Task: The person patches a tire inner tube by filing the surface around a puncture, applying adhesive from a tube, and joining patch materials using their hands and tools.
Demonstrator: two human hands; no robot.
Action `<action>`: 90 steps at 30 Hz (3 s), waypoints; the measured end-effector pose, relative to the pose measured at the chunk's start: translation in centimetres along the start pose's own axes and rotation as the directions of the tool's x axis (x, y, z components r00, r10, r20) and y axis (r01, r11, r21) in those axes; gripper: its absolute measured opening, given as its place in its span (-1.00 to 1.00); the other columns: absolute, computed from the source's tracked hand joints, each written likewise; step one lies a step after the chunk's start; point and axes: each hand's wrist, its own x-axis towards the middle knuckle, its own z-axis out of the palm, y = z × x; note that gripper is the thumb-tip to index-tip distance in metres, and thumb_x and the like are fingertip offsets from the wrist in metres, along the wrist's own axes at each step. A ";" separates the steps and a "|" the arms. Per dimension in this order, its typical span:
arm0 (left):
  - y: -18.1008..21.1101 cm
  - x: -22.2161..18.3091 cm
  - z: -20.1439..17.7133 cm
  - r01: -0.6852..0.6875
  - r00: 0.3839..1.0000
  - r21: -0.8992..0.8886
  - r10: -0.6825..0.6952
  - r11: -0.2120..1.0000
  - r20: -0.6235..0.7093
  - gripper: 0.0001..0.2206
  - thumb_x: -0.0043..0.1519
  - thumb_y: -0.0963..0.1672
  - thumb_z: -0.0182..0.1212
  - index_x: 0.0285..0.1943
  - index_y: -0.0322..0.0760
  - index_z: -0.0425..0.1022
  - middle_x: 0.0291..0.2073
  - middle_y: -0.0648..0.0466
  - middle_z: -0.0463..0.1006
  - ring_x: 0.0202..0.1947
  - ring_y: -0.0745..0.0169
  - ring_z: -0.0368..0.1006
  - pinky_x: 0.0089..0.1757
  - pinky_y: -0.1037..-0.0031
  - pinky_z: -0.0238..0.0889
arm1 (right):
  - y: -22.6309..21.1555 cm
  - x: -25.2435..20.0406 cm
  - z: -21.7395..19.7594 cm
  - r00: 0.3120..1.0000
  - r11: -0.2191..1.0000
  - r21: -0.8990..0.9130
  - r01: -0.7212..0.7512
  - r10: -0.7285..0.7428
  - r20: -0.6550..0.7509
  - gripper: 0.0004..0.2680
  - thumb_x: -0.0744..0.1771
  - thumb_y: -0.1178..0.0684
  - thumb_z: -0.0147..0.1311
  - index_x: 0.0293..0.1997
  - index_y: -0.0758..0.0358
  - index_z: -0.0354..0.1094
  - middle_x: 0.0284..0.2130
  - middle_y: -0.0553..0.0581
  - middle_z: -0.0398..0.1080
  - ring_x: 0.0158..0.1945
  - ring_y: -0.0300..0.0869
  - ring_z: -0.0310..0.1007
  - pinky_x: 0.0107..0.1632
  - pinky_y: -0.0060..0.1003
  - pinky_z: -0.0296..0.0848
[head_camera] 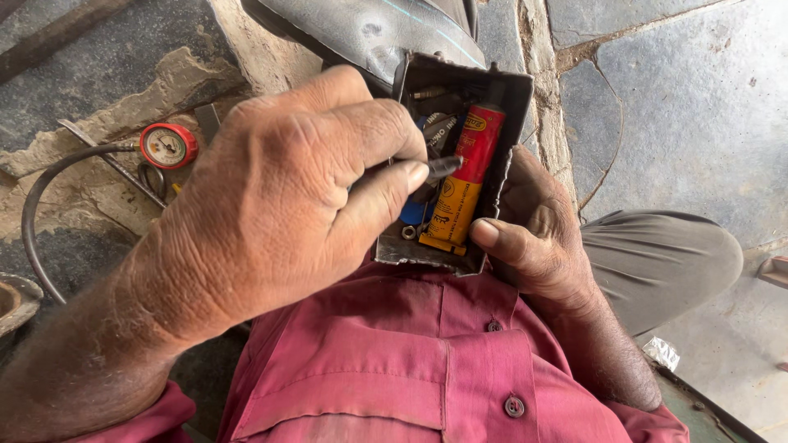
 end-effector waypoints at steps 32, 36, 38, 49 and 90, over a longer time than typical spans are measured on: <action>-9.1 -12.4 -1.6 0.313 0.906 -0.005 -0.300 0.950 -0.300 -0.93 0.44 -0.18 0.16 -0.10 -0.31 0.48 -0.36 0.01 0.58 -0.35 0.19 0.59 -0.31 0.38 0.52 | -0.6 3.5 5.0 0.953 0.894 -0.437 0.097 0.042 0.299 -0.34 0.34 -0.07 0.24 0.55 0.34 -0.14 0.25 0.47 0.29 0.21 0.12 0.45 0.19 0.01 0.50; -11.6 -18.1 -5.8 0.731 0.675 0.105 -0.694 0.674 -0.249 -0.85 0.49 -0.16 -0.01 -0.07 -0.28 0.47 -0.43 0.01 0.51 -0.51 0.28 0.51 -0.53 0.41 0.34 | -1.4 2.0 1.1 0.974 0.910 -0.395 0.126 -0.037 0.225 -0.44 0.38 0.01 0.21 0.53 0.49 0.03 0.19 0.58 0.34 0.13 0.25 0.51 0.22 0.17 0.50; -13.5 -21.1 -6.5 0.822 0.569 0.209 -0.777 0.530 -0.270 -0.88 0.47 -0.15 0.02 -0.01 -0.27 0.46 -0.39 -0.01 0.51 -0.48 0.19 0.47 -0.54 0.33 0.40 | -1.5 1.9 -1.2 0.978 0.904 -0.396 0.163 -0.095 0.186 -0.49 0.41 0.02 0.20 0.48 0.52 0.07 0.15 0.57 0.34 0.11 0.26 0.50 0.24 0.22 0.49; -23.9 -34.2 -4.4 0.903 0.427 0.053 -0.881 0.426 -0.205 -0.80 0.34 -0.05 0.24 0.01 -0.19 0.59 -0.14 -0.05 0.64 -0.06 0.02 0.53 0.02 0.10 0.37 | -1.6 3.3 -11.3 0.969 0.891 -0.391 0.232 -0.176 0.173 -0.53 0.48 -0.12 0.06 0.50 0.30 -0.03 0.22 0.40 0.31 0.14 0.23 0.44 0.28 0.26 0.42; -12.7 -17.3 -2.8 0.555 0.721 -0.287 -0.624 0.781 -0.303 -0.91 0.31 -0.20 0.24 -0.21 -0.37 0.60 -0.40 0.07 0.68 -0.35 0.37 0.56 -0.25 0.55 0.39 | -1.5 2.0 -0.5 0.978 0.854 -0.480 0.201 -0.152 0.140 -0.75 0.41 0.30 0.06 0.26 0.56 0.32 0.03 0.38 0.48 0.08 0.05 0.56 0.20 -0.09 0.56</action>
